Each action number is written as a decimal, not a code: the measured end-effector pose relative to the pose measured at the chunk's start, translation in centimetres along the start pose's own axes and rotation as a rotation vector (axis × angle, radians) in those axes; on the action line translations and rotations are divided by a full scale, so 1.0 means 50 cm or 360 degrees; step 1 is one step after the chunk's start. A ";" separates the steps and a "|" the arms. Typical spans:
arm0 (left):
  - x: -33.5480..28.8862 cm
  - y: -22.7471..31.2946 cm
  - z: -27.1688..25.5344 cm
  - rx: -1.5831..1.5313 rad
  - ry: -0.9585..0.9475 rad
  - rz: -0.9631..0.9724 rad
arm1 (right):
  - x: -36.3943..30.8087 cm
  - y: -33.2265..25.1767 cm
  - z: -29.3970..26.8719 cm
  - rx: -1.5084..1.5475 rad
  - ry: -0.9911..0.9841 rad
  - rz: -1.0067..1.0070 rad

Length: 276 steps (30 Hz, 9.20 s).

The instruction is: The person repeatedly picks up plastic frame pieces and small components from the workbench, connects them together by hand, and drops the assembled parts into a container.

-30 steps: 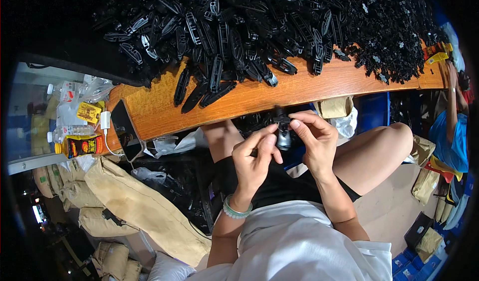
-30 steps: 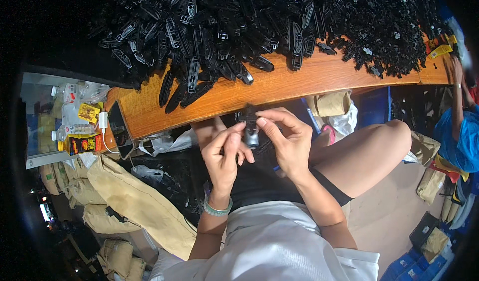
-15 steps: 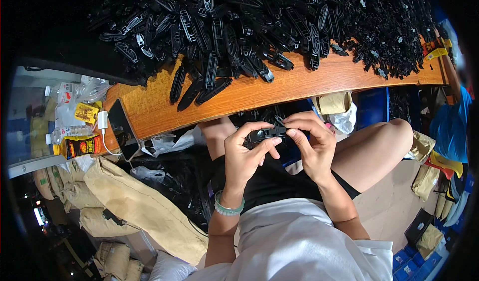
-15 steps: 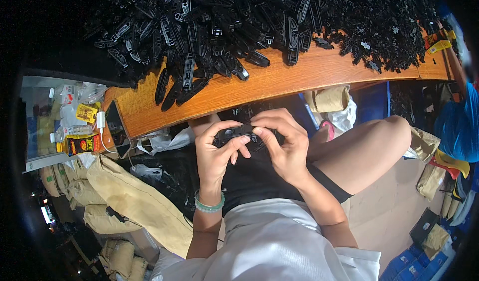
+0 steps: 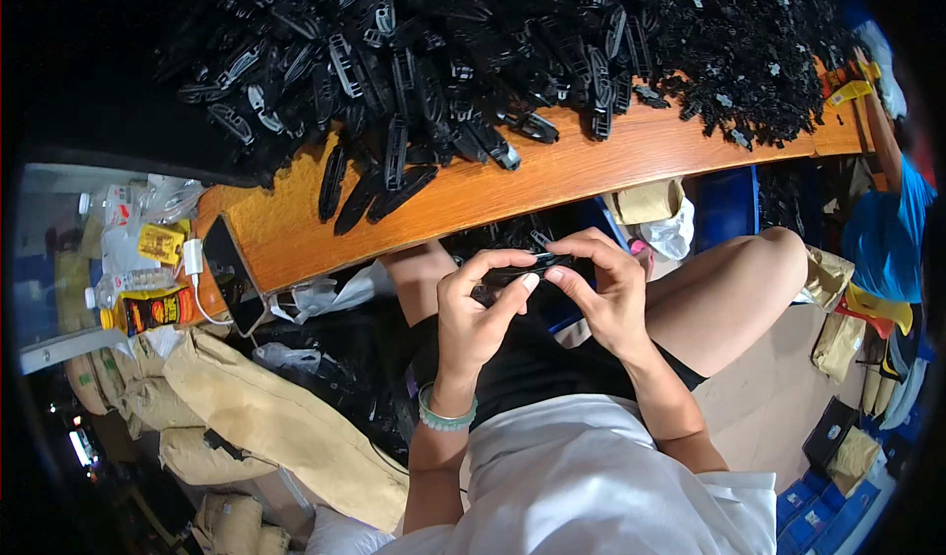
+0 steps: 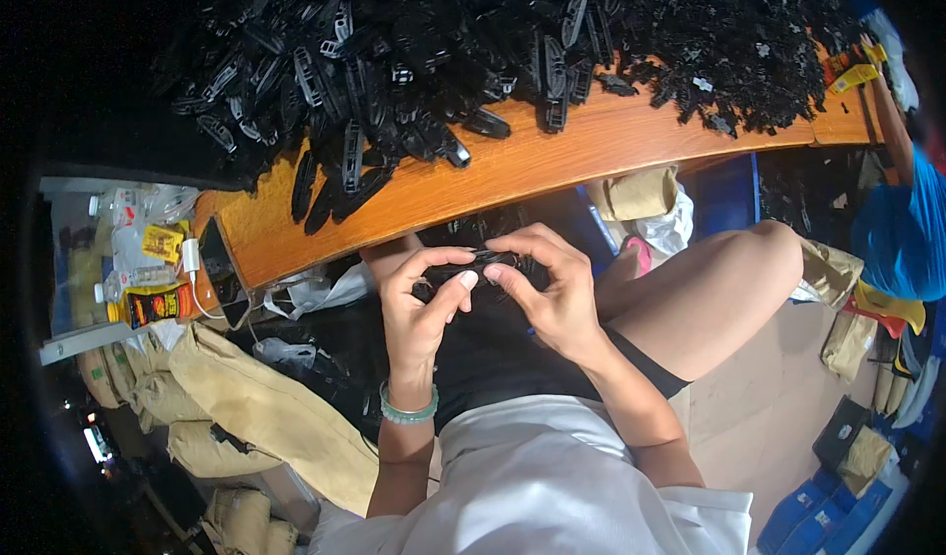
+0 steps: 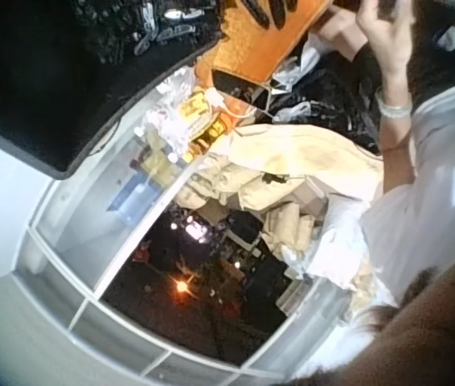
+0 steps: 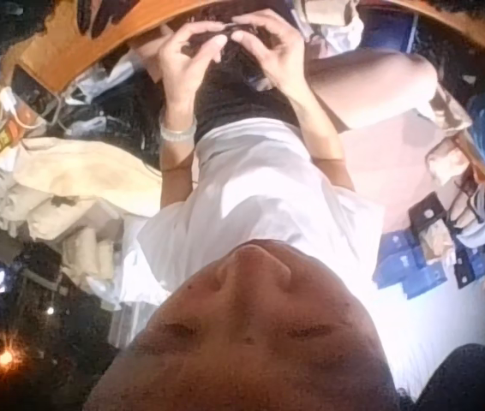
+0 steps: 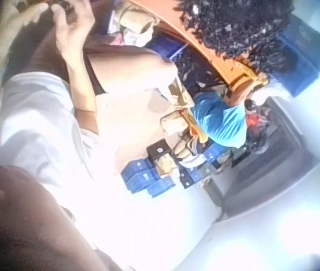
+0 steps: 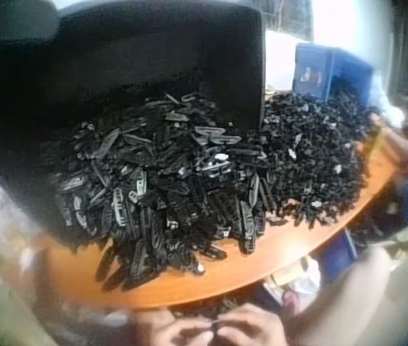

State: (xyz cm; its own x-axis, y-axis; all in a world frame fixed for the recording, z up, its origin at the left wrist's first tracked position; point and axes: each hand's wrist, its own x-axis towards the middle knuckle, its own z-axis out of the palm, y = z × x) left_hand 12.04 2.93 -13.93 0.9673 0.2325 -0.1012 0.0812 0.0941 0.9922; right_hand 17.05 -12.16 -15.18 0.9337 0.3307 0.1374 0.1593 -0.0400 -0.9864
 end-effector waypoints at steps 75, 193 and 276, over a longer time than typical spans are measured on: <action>0.015 0.015 -0.020 -0.0421 0.0052 -0.0083 | 0.051 -0.002 0.021 -0.0514 -0.0044 -0.0615; 0.232 -0.011 0.197 0.1476 0.0325 0.0861 | 0.200 0.095 -0.142 -0.1554 0.0669 -0.0765; 0.221 0.034 0.102 0.2293 0.0103 0.1125 | 0.088 0.080 -0.099 0.0471 0.0556 0.0021</action>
State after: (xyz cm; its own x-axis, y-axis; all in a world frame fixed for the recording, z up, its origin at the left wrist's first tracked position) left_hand 24.07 0.72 -13.00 0.8990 -0.1260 0.4194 -0.1721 -0.9823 0.0738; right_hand 23.39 -15.53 -18.09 0.9953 -0.0077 0.0965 0.0954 0.2458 -0.9646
